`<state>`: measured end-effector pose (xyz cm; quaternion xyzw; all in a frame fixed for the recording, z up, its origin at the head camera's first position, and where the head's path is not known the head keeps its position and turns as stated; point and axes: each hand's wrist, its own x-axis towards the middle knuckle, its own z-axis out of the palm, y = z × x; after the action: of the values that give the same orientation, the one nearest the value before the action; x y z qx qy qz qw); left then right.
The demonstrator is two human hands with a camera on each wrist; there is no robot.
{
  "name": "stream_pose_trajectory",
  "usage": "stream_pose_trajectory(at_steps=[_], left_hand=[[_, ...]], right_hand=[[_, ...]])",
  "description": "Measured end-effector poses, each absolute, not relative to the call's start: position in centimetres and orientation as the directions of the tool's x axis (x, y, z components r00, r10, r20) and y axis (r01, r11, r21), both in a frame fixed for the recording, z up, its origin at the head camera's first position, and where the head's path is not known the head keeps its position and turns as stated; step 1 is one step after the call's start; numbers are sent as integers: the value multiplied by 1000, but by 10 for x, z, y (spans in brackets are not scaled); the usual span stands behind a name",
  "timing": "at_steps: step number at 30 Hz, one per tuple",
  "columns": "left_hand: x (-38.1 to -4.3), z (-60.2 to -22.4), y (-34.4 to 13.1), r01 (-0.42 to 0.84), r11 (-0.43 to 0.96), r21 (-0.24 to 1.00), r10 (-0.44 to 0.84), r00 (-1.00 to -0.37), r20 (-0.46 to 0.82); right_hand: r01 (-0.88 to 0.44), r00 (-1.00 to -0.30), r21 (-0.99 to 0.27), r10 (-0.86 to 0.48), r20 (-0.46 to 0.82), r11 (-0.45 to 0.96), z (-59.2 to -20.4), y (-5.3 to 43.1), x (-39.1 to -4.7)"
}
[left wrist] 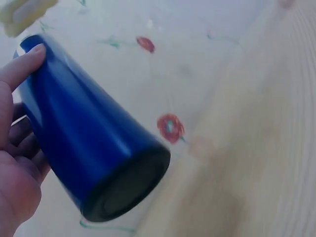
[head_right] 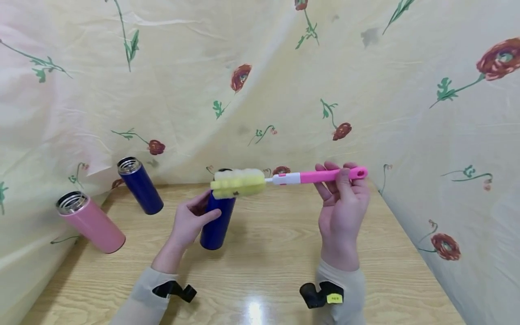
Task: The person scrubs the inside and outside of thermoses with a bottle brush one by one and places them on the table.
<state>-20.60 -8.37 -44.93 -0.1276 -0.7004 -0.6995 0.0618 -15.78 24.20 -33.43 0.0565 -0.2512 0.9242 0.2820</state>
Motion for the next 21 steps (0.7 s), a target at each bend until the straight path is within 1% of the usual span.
stream_pose_trajectory(at_steps=[3, 6, 9, 14, 21], left_hand=[[-206, -442, -78, 253, -172, 952, 62, -962, 267], [-207, -435, -71, 256, -319, 912, 53, -956, 287], [-207, -430, -66, 263, -402, 877, 54, -949, 309], [-205, -432, -64, 251, -430, 867, 43, -954, 297], [-213, -434, -64, 222, -357, 907, 13, -970, 242]], right_hand=[[-479, -877, -359, 456, 152, -801, -340, 239, -169], [-412, -909, -312, 410, 75, -856, -346, 235, -179], [-378, -921, -293, 388, 25, -878, -353, 230, -185], [-366, -923, -315, 384, 6, -876, -362, 221, -191], [-364, -921, -364, 390, 0, -858, -364, 219, -197]])
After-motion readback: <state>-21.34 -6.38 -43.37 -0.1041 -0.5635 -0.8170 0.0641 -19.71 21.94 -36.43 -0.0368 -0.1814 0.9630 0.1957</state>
